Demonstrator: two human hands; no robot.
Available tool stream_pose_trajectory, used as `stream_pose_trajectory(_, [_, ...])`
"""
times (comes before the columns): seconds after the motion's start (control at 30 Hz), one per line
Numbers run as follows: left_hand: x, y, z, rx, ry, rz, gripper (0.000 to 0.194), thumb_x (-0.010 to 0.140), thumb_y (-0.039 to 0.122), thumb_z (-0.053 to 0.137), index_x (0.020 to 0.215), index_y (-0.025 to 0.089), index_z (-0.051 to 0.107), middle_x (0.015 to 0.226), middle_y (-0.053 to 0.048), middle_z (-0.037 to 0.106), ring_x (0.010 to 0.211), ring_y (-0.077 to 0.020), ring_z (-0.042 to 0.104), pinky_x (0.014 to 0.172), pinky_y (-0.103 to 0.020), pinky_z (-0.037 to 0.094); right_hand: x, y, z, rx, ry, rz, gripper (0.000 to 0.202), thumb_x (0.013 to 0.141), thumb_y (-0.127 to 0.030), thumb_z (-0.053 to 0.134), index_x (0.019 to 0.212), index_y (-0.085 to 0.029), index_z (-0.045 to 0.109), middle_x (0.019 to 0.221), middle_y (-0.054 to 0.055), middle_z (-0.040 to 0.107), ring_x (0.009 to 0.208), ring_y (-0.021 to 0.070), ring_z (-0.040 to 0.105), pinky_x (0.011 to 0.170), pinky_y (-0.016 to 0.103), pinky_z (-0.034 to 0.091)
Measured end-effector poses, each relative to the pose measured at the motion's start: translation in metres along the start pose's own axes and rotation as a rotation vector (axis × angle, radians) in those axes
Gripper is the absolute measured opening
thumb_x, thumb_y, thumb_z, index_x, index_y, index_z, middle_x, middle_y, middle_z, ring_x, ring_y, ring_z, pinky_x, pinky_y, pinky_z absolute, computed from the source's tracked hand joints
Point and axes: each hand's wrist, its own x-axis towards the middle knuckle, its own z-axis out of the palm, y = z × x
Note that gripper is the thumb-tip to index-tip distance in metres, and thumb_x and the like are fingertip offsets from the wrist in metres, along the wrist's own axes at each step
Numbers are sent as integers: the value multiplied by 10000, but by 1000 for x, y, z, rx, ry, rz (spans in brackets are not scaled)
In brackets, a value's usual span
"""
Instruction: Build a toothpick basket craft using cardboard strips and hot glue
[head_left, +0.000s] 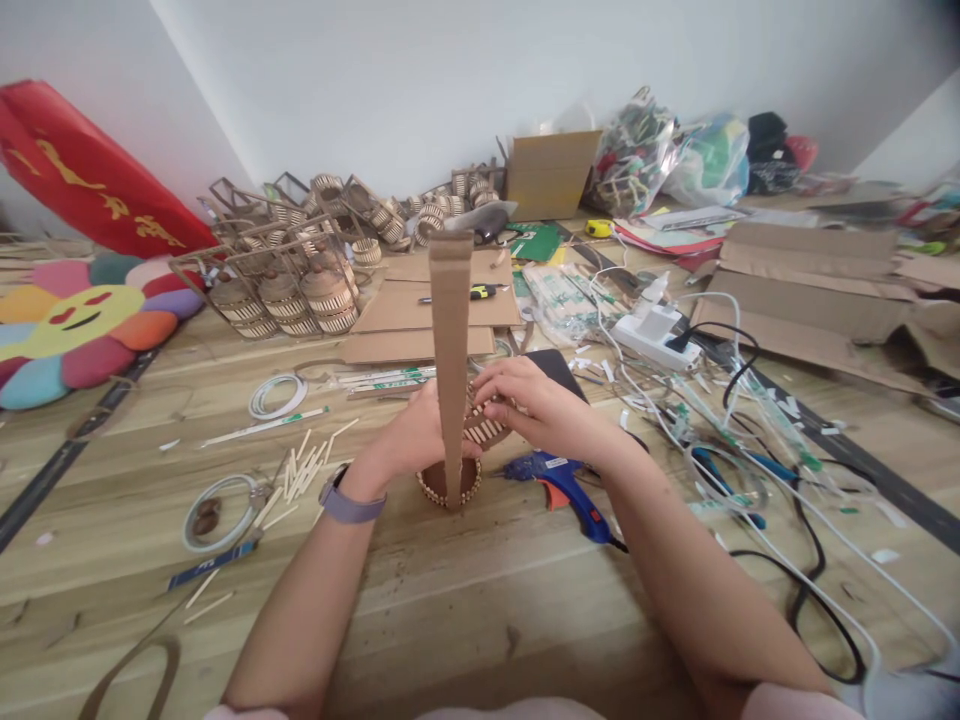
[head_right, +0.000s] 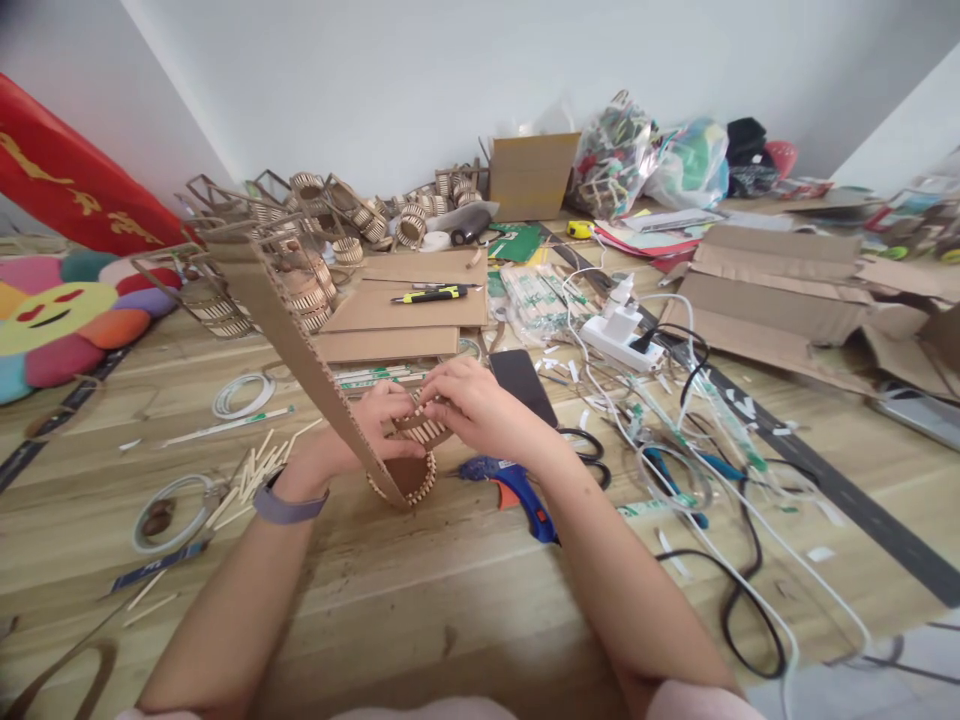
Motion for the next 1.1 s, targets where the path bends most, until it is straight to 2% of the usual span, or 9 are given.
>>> stream_pose_trajectory(0.1, [-3,-2,0,-51,71,-12,137,759,337,708,772,207,667,880,-25,636,986,-262,485,931,-406,415,-7,-4,-4,-78,181,116,184,949,-261,514,1112,-220,589,1201,105,619,1192,244,524,1020,436,404])
stream_pose_trajectory(0.2, [-6,0,-2,-113,133,-36,211,784,375,661,685,194,619,840,-36,612,970,-257,491,894,-381,440,-26,-11,-11,-206,265,295,170,948,-314,495,1018,-205,605,1029,91,665,1028,244,608,895,378,462])
stream_pose_trajectory(0.3, [-8,3,-1,-162,195,-55,236,786,396,646,673,196,592,801,-36,588,952,-253,497,844,-360,463,-57,-22,-9,-347,58,587,269,950,-371,473,765,-211,585,744,47,662,737,220,646,653,311,445])
stream_pose_trajectory(0.4, [-6,2,6,-185,242,-50,231,804,375,630,662,200,575,773,-31,585,954,-254,503,846,-366,466,-91,-30,7,-437,-248,825,278,912,-411,536,727,-209,586,737,69,684,660,235,660,573,305,409])
stream_pose_trajectory(0.5, [-2,-2,14,-199,261,-82,196,799,353,643,695,197,586,820,-38,599,957,-256,517,848,-376,470,-116,-26,31,-473,-189,890,215,843,-377,630,925,-178,618,907,117,711,797,279,697,651,325,467])
stream_pose_trajectory(0.63, [-2,-3,19,-219,264,-99,143,801,318,645,734,199,605,876,-43,615,976,-261,531,873,-394,468,-134,-9,49,-457,-76,826,257,787,-286,634,1001,-143,631,945,167,710,886,336,684,764,415,502])
stream_pose_trajectory(0.8, [-13,0,19,-202,296,-82,139,843,339,629,816,203,640,877,-46,618,994,-265,520,890,-399,464,-137,-2,36,-199,133,708,160,755,-317,590,871,-209,613,831,93,691,803,284,655,722,397,515])
stream_pose_trajectory(0.93, [-17,3,16,-162,279,-131,160,845,347,644,808,191,631,878,-57,608,987,-269,522,861,-394,479,-130,-14,17,151,300,843,281,697,-433,671,883,-228,624,744,32,680,668,230,608,616,342,496])
stream_pose_trajectory(1.1, [-6,5,18,-194,190,-92,189,838,370,665,773,195,633,938,-60,629,1039,-278,513,914,-404,467,-129,-23,7,646,350,1002,436,571,-542,840,817,-200,727,800,66,717,749,242,640,705,353,514])
